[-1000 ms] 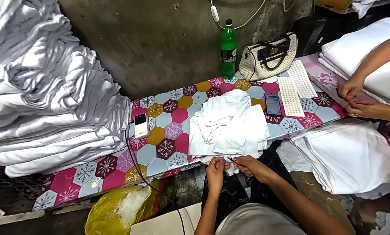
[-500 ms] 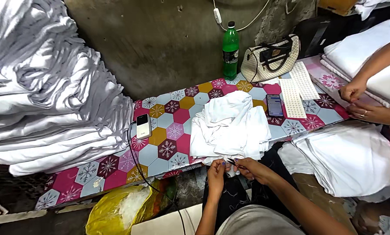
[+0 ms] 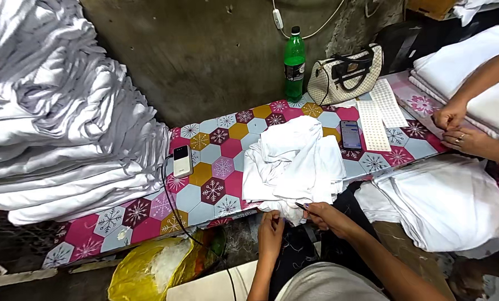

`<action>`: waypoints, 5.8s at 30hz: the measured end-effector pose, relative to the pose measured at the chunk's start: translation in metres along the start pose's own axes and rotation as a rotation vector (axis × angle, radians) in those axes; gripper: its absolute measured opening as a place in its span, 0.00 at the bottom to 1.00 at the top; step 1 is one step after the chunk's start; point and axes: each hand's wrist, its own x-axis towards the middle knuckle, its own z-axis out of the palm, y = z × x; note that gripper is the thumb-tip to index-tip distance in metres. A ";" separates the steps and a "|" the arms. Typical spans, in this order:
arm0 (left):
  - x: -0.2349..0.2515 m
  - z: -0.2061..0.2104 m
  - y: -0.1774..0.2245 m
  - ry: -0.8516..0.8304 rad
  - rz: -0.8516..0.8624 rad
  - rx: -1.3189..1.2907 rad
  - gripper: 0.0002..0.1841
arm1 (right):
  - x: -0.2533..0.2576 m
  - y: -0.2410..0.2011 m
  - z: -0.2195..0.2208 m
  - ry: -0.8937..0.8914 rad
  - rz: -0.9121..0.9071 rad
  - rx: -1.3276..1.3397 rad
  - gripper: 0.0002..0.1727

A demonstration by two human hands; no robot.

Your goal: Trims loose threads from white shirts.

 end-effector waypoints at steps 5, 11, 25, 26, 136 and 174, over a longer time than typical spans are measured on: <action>0.013 0.038 0.012 0.372 0.458 0.277 0.13 | 0.002 -0.003 0.002 -0.005 -0.057 -0.003 0.19; 0.023 0.044 -0.002 0.408 0.530 0.286 0.07 | -0.005 0.002 -0.006 -0.023 -0.014 -0.038 0.20; 0.016 0.038 0.004 0.308 0.247 -0.180 0.04 | 0.010 0.005 0.002 -0.086 0.054 -0.056 0.21; 0.015 0.037 0.005 0.299 0.244 -0.198 0.04 | 0.009 0.005 0.002 -0.086 0.055 -0.058 0.21; 0.033 0.013 0.013 -0.091 -0.119 -0.464 0.21 | 0.000 -0.006 0.018 -0.053 -0.164 0.010 0.24; 0.089 -0.047 0.012 0.343 0.056 0.417 0.18 | -0.002 0.048 -0.050 0.857 -0.718 -0.928 0.12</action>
